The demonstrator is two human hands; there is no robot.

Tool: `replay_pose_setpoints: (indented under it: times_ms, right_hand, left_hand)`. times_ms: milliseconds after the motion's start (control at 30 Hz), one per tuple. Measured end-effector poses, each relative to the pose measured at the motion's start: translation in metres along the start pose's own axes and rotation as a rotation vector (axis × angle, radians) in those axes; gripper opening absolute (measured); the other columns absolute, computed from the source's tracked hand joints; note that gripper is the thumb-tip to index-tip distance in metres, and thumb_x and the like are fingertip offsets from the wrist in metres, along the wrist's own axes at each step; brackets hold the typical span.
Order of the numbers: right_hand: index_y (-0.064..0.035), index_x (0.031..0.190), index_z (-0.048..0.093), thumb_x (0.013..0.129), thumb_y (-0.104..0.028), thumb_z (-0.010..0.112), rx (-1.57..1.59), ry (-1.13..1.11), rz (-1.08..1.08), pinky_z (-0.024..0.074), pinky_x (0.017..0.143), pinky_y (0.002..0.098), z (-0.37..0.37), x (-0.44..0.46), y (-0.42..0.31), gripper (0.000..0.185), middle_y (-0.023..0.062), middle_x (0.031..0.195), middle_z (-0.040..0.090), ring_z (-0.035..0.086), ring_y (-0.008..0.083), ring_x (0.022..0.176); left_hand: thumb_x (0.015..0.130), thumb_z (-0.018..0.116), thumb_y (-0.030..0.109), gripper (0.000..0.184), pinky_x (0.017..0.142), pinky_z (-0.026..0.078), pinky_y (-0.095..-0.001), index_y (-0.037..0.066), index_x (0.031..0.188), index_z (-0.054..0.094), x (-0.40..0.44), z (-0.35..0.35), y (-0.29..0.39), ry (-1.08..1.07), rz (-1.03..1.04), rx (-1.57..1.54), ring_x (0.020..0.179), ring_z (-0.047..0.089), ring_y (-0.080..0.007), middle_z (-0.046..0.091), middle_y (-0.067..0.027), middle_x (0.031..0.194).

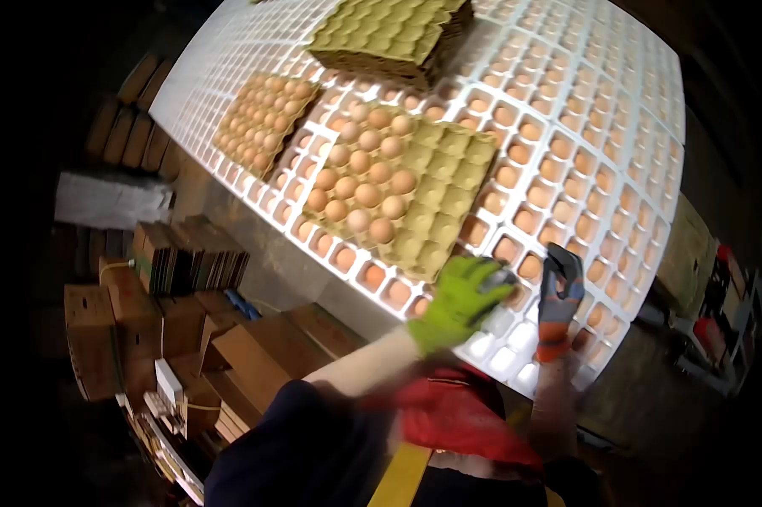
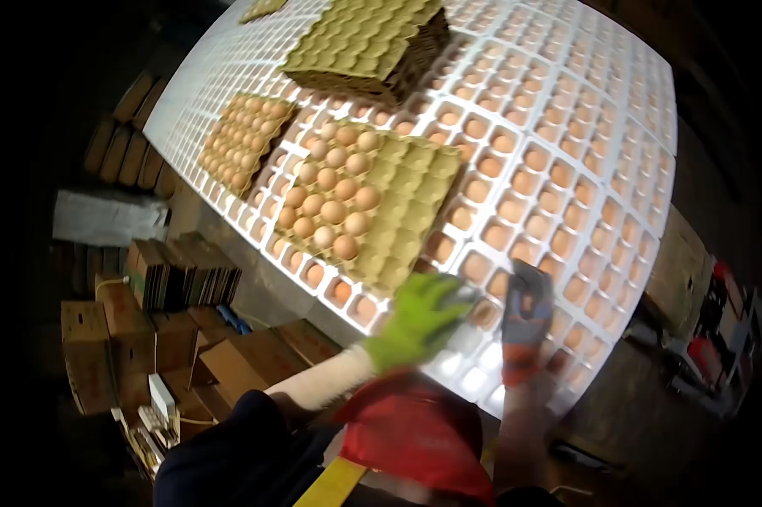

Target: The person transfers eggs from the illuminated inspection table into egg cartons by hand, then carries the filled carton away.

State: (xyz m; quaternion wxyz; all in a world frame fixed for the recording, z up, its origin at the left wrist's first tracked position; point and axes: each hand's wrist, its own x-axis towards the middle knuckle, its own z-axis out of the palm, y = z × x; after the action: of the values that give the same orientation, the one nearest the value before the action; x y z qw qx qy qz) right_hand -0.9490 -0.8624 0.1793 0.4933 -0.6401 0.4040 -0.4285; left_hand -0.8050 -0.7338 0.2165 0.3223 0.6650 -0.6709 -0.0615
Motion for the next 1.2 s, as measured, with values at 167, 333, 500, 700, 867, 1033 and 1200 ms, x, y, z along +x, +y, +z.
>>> replay_pose_setpoints:
  times_ms: [167, 333, 500, 700, 867, 1033, 1200]
  right_hand:
    - [-0.0139, 0.125, 0.066, 0.075, -0.038, 0.083, -0.587, -0.601, -0.400, 0.0500, 0.093, 0.0416, 0.142, 0.002, -0.071, 0.058, 0.0091, 0.114, 0.062, 0.059, 0.0316, 0.106]
    - [-0.0102, 0.115, 0.063, 0.071, -0.048, 0.084, -1.000, -0.792, -0.395, 0.0467, 0.095, 0.0431, 0.222, 0.001, -0.069, 0.061, 0.0088, 0.114, 0.059, 0.058, 0.0306, 0.107]
    - [-0.0064, 0.126, 0.055, 0.079, -0.026, 0.083, 0.211, -0.572, 0.271, 0.0566, 0.091, 0.0407, 0.171, 0.019, -0.069, 0.058, 0.0165, 0.122, 0.059, 0.064, 0.0338, 0.108]
    - [-0.0074, 0.126, 0.056, 0.079, -0.040, 0.080, -1.069, -0.788, -0.223, 0.0527, 0.097, 0.0432, 0.219, 0.037, -0.101, 0.062, 0.0141, 0.129, 0.053, 0.058, 0.0336, 0.116]
    - [-0.0084, 0.129, 0.058, 0.086, -0.022, 0.075, 0.006, -0.541, 0.170, 0.0590, 0.077, 0.0356, 0.179, 0.047, -0.070, 0.048, 0.0129, 0.115, 0.063, 0.068, 0.0275, 0.099]
    - [-0.0102, 0.133, 0.060, 0.090, -0.016, 0.067, -0.246, -0.446, -0.104, 0.0584, 0.081, 0.0381, 0.189, 0.070, -0.068, 0.044, 0.0147, 0.122, 0.064, 0.066, 0.0269, 0.109]
    - [-0.0213, 0.128, 0.066, 0.090, -0.033, 0.068, -1.355, -0.600, -0.256, 0.0546, 0.087, 0.0428, 0.265, 0.063, -0.062, 0.040, 0.0167, 0.132, 0.060, 0.063, 0.0299, 0.113]
  left_hand:
    - [0.071, 0.073, 0.006, 0.043, 0.083, 0.049, -0.0430, 0.014, 0.113, 0.068, -0.033, -0.146, -0.122, 0.104, -0.254, 0.375, 0.098, 0.063, -0.0294, 0.067, -0.0051, 0.109]
    - [0.072, 0.074, 0.006, 0.042, 0.078, 0.049, -0.0440, 0.016, 0.112, 0.067, -0.027, -0.168, -0.183, -0.276, -0.060, 0.333, 0.092, 0.062, -0.0297, 0.065, -0.0040, 0.105]
    - [0.085, 0.076, 0.012, 0.044, 0.084, 0.056, -0.0346, 0.009, 0.126, 0.061, -0.050, -0.197, -0.192, 0.011, -0.607, -0.545, 0.104, 0.066, -0.0203, 0.064, -0.0031, 0.120]
    - [0.078, 0.077, 0.018, 0.043, 0.078, 0.052, -0.0411, 0.011, 0.117, 0.062, 0.009, -0.188, -0.185, -0.235, -0.319, 0.158, 0.095, 0.065, -0.0316, 0.062, -0.0105, 0.106]
    - [0.080, 0.075, 0.020, 0.041, 0.074, 0.052, -0.0431, 0.013, 0.119, 0.063, 0.015, -0.184, -0.206, -0.247, -0.185, 0.164, 0.090, 0.065, -0.0323, 0.063, -0.0121, 0.104]
    - [0.101, 0.056, 0.018, 0.047, 0.058, 0.046, -0.0198, 0.007, 0.146, 0.049, -0.009, -0.192, -0.223, 0.016, -0.897, -1.273, 0.080, 0.061, -0.0088, 0.067, -0.0056, 0.117]
    - [0.096, 0.065, 0.011, 0.052, 0.097, 0.047, -0.0256, 0.004, 0.146, 0.052, 0.032, -0.182, -0.227, -0.023, -0.544, -0.800, 0.122, 0.054, -0.0119, 0.055, -0.0047, 0.144]
